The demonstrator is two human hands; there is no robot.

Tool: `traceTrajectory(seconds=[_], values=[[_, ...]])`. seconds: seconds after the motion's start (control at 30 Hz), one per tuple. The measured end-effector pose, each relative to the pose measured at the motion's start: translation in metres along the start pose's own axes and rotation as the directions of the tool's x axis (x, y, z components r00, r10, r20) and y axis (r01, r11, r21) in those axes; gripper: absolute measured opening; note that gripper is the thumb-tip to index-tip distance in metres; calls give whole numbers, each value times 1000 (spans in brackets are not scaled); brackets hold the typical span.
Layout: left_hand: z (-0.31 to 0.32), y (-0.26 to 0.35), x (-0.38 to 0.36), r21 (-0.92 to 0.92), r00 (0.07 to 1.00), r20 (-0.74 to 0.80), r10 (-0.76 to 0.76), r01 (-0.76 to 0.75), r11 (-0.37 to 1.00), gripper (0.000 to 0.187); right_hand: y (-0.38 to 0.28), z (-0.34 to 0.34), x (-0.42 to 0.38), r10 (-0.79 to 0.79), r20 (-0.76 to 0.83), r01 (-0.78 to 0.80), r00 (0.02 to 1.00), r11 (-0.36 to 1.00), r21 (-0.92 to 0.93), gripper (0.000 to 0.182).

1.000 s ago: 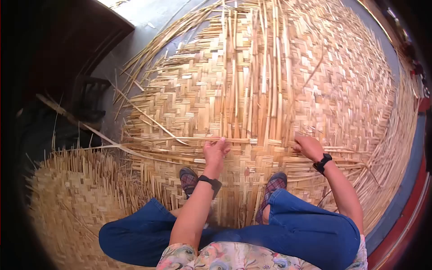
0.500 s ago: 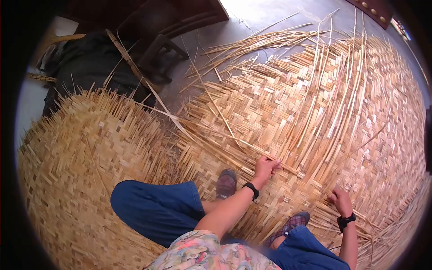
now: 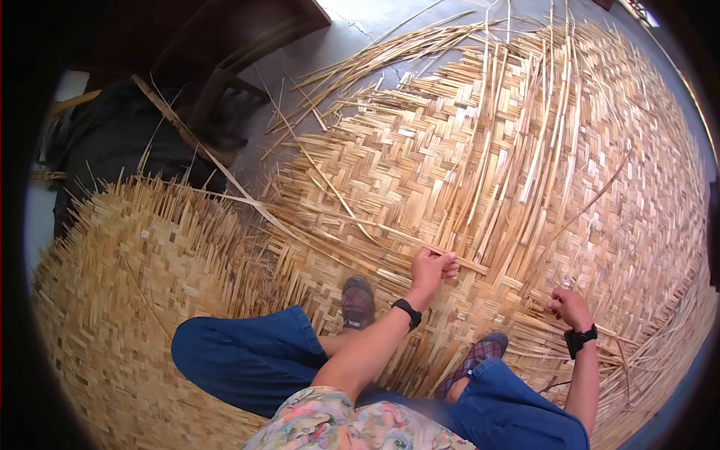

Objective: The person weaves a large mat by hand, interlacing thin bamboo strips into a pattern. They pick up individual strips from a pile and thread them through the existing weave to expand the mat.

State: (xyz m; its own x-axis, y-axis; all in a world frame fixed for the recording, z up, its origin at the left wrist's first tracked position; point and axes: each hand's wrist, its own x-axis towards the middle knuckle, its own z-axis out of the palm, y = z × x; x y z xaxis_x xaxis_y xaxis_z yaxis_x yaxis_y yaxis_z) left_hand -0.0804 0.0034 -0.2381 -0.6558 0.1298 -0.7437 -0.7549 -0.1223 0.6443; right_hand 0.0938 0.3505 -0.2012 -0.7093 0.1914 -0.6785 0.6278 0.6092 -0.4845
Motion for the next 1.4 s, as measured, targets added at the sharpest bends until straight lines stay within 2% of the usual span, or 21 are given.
traceTrajectory(seconds=[0.03,0.07,0.1,0.13,0.2,0.37,0.53,0.63,0.67,0.73,0.8,0.83,0.9,0.97,1.0,1.13,1.2,1.27,1.33,1.37,1.4], values=[[-1,-1,1,13,1000,-23,2,-2,1000,16,6,-2,-3,24,19,-24,1000,1000,19,22],[2,2,1,36,1000,-17,-15,16,999,17,-8,-7,-4,41,51,-36,998,995,-91,19],[4,2,-4,-5,999,26,33,-33,999,17,2,-1,0,-88,5,85,996,939,-333,23],[11,1,-7,16,995,-21,97,-97,995,14,4,7,2,-84,-18,70,996,918,-390,27],[13,-7,-5,52,987,12,157,-158,986,11,-23,11,-4,-153,-100,127,983,966,-225,25],[23,-18,-9,193,974,21,227,-227,955,14,-8,5,-5,-53,-78,42,996,990,-137,23],[0,-27,-17,260,988,-2,153,-147,954,14,-17,30,-14,-122,-137,85,983,966,-246,19],[-3,1,-29,136,986,150,68,-88,987,10,-28,20,-21,-302,-250,123,920,828,-547,23],[-10,4,-27,115,982,153,107,-125,985,11,-62,12,-29,-295,-321,72,900,827,-558,31],[-25,5,-25,86,971,169,167,-184,979,14,-122,19,-26,-321,-294,201,900,906,-372,46],[-28,22,-23,36,926,374,44,-62,997,21,-152,63,3,-680,-353,619,642,732,-285,49],[-24,34,-21,19,881,474,-11,3,1000,25,-159,86,22,-772,-318,742,551,627,-236,42],[2,64,-9,365,903,404,-149,-10,931,33,-159,107,42,-763,-139,727,631,644,-237,25],[19,77,19,688,930,308,-198,-75,722,34,-161,98,42,-758,-22,716,652,625,-311,17],[21,71,40,780,930,300,-212,-111,616,34,-158,99,42,-809,-167,752,564,586,-302,13],[27,34,69,619,917,399,-15,-257,742,33,-149,96,30,-736,-370,735,567,655,-176,13],[37,39,51,636,939,343,10,-240,733,31,-149,100,25,-416,-447,541,791,818,196,14],[59,74,41,474,928,313,-202,32,880,33,-149,104,25,-98,-387,304,917,800,517,19],[58,82,53,103,855,415,-312,296,949,52,-148,111,42,-22,-398,283,917,740,611,21],[61,83,54,260,845,424,-327,232,937,54,-150,114,50,20,-400,272,916,703,657,21],[68,87,52,412,835,428,-346,161,897,56,-155,112,55,-33,-405,286,914,759,585,21]])
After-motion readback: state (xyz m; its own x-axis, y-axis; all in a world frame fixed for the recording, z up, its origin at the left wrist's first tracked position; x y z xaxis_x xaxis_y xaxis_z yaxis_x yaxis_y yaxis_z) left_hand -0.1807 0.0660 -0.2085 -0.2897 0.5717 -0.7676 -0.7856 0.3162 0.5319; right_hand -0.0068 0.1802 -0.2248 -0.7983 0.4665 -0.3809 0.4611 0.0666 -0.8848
